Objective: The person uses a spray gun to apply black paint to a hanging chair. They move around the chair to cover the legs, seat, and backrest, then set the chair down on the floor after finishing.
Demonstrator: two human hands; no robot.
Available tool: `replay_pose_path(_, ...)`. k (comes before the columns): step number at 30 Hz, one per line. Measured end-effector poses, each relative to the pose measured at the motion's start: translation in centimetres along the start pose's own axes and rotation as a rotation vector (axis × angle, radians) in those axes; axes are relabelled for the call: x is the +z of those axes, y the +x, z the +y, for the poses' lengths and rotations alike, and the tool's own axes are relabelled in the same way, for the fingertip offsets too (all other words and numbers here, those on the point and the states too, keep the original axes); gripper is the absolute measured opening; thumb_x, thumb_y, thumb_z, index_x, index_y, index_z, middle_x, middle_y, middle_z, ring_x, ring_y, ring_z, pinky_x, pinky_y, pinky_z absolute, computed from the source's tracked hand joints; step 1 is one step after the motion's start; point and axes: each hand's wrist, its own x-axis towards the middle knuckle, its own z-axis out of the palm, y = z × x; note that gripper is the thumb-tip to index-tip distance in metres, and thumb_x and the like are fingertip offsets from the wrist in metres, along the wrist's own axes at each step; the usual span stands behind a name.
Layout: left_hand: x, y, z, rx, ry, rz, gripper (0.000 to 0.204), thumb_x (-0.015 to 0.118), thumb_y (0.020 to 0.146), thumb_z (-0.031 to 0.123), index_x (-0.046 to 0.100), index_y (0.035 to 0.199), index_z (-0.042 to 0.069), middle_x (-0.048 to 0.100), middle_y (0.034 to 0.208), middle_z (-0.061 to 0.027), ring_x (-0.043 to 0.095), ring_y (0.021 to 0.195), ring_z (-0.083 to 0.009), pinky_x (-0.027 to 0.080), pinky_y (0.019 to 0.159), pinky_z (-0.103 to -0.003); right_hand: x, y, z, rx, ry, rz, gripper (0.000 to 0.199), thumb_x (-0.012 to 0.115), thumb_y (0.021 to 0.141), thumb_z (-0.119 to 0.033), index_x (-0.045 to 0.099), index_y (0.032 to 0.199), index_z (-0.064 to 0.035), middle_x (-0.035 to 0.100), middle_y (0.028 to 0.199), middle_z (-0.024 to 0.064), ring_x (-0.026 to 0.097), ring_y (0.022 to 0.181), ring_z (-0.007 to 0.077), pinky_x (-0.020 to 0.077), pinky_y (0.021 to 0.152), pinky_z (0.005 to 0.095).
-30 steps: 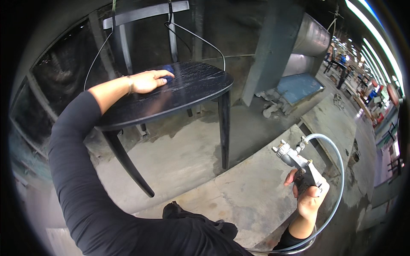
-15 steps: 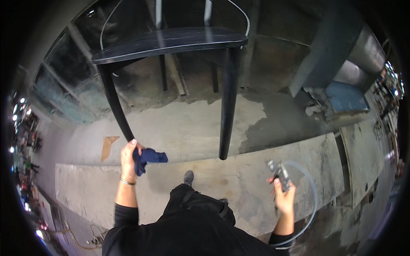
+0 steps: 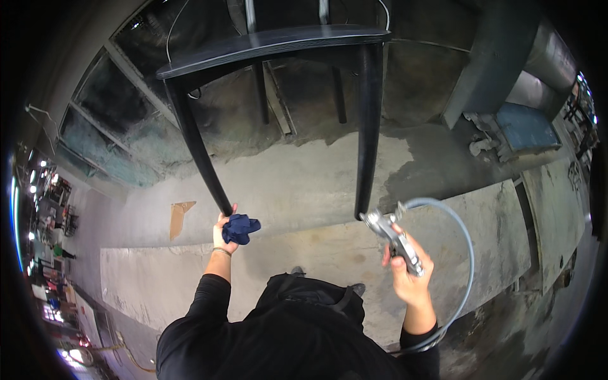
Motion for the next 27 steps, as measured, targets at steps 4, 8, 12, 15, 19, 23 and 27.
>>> replay_pose_path(4,0.7,-0.4,0.7,-0.122,0.119,-0.089,0.06,0.052,0.086,0.009,0.045,0.145,0.006,0.065,0.126,-0.0122,0.067,0.106,-0.0332,0.057,0.096,-0.047,6.8,4.1,-0.7,-0.313,-0.195,-0.05,0.058,0.084,0.087,-0.017,0.063,0.137,0.0037,0.069,0.087,0.01,0.066,0.072,0.0137,0.0528,0.069,0.0265)
replay_pose_path(8,1.4,-2.0,2.1,-0.296,0.225,-0.225,0.047,0.054,0.097,0.009,0.048,0.143,0.005,0.065,0.125,-0.0124,0.072,0.095,-0.0322,0.059,0.089,-0.046,14.0,7.0,0.5,-0.35,-0.221,0.069,0.059,0.073,0.097,-0.041,0.064,0.136,0.0032,0.073,0.096,0.0084,0.063,0.074,0.0091,0.0507,0.068,0.0236)
replay_pose_path(12,2.6,-3.5,3.4,-0.378,0.288,-0.282,0.04,0.053,0.107,0.018,0.047,0.144,0.005,0.053,0.152,-0.0092,0.072,0.095,-0.0238,0.06,0.09,-0.042,18.2,8.8,0.3,-0.141,-0.277,0.164,0.056,0.083,0.09,-0.034,0.068,0.131,0.0008,0.077,0.102,0.0189,0.074,0.087,0.02,0.0556,0.077,0.0308)
replay_pose_path(15,3.3,-3.9,4.4,-0.468,0.331,-0.301,0.038,0.056,0.107,0.016,0.048,0.142,0.005,0.056,0.15,-0.009,0.074,0.096,-0.0217,0.062,0.088,-0.04,20.9,10.9,1.1,-0.186,-0.069,0.301,0.057,0.08,0.091,-0.043,0.07,0.129,-0.0021,0.077,0.095,0.0177,0.073,0.084,0.0159,0.0549,0.075,0.0301)
replay_pose_path(19,3.3,-4.1,5.1,-0.53,0.347,-0.337,0.036,0.056,0.106,0.013,0.049,0.141,0.006,0.055,0.15,-0.0121,0.074,0.093,-0.0212,0.062,0.088,-0.039,23.2,11.9,5.0,0.131,-0.169,0.241,0.062,0.073,0.092,-0.058,0.074,0.124,-0.0045,0.075,0.08,0.0131,0.07,0.078,0.0122,0.0539,0.073,0.0306)
replay_pose_path(23,2.5,-4.4,5.1,-0.52,0.379,-0.332,0.038,0.051,0.108,0.014,0.047,0.146,0.006,0.052,0.154,-0.0139,0.072,0.085,-0.0177,0.062,0.086,-0.038,24.6,11.2,9.5,0.418,-0.248,0.094,0.071,0.067,0.09,-0.07,0.074,0.125,-0.0081,0.077,0.085,0.0161,0.075,0.082,0.0223,0.0557,0.078,0.0361)
replay_pose_path(27,1.9,-4.3,5.0,-0.502,0.415,-0.299,0.038,0.051,0.108,0.012,0.047,0.146,0.007,0.053,0.153,-0.0151,0.071,0.081,-0.016,0.061,0.083,-0.036,25.1,10.2,11.1,0.515,-0.353,0.004,0.072,0.066,0.09,-0.07,0.073,0.127,-0.0084,0.077,0.092,0.0198,0.077,0.095,0.0313,0.057,0.083,0.0408)
